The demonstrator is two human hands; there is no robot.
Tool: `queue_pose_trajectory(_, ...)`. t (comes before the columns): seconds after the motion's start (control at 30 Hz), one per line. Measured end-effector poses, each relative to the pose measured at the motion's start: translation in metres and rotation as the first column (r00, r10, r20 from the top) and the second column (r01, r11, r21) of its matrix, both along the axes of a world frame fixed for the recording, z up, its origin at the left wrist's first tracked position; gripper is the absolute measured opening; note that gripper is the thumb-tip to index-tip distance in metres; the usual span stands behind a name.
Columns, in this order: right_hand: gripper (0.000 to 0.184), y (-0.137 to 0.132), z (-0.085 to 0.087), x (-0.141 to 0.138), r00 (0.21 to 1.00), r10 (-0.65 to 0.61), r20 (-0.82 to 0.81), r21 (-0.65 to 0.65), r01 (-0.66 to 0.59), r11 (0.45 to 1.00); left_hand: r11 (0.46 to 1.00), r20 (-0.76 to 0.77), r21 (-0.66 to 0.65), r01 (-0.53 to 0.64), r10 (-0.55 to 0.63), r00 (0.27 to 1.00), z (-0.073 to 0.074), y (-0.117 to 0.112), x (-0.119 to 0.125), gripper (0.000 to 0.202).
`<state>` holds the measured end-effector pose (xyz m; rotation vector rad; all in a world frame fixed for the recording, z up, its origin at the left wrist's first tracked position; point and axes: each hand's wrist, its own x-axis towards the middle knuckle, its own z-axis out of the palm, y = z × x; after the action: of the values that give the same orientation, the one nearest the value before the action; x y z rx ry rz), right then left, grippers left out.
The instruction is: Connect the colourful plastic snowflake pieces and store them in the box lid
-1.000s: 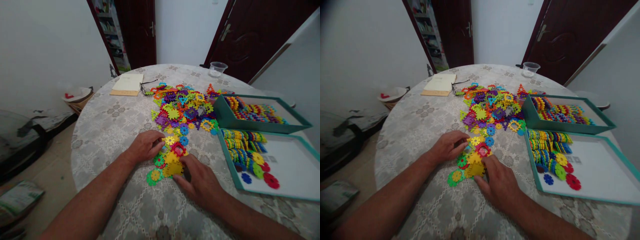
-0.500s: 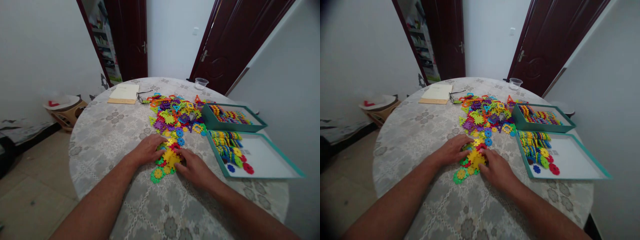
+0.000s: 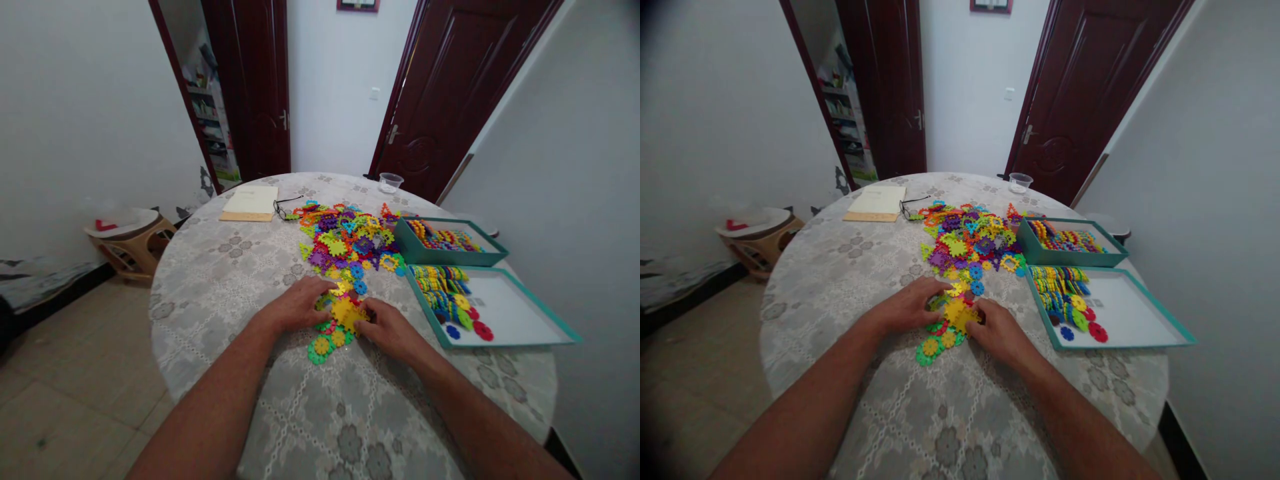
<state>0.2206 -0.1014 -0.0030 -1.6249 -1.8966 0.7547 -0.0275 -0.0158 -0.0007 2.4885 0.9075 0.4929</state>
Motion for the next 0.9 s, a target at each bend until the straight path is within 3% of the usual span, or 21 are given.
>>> queue_pose_trajectory(0.2,0.005,-0.002,-0.002,-0.001,1.000,-0.013,-0.014,0.065,0.014,0.998,0.995,0.117,-0.071,0.072,-0.064,0.991,-0.001,-0.001,0.000,0.073)
queue_pose_trajectory(0.33,0.019,-0.002,-0.003,-0.003,1.000,-0.016,0.024,0.097,0.014,0.995,0.989,0.187,-0.059,0.135,-0.122,0.975,0.001,-0.007,0.008,0.080)
queue_pose_trajectory(0.43,0.015,-0.001,-0.006,-0.003,0.999,-0.018,0.029,0.153,0.014,0.988,0.988,0.224,-0.080,0.132,-0.111,0.968,0.005,-0.012,0.015,0.081)
queue_pose_trajectory(0.7,0.012,0.001,-0.008,-0.006,0.999,-0.038,-0.020,0.308,0.042,0.951,0.985,0.293,-0.131,0.116,-0.073,0.953,0.006,-0.014,0.025,0.061)
queue_pose_trajectory(0.9,0.006,0.001,-0.006,-0.010,0.997,-0.048,-0.068,0.313,0.067,0.947,0.979,0.418,-0.182,0.092,-0.008,0.908,0.003,-0.015,0.029,0.052)
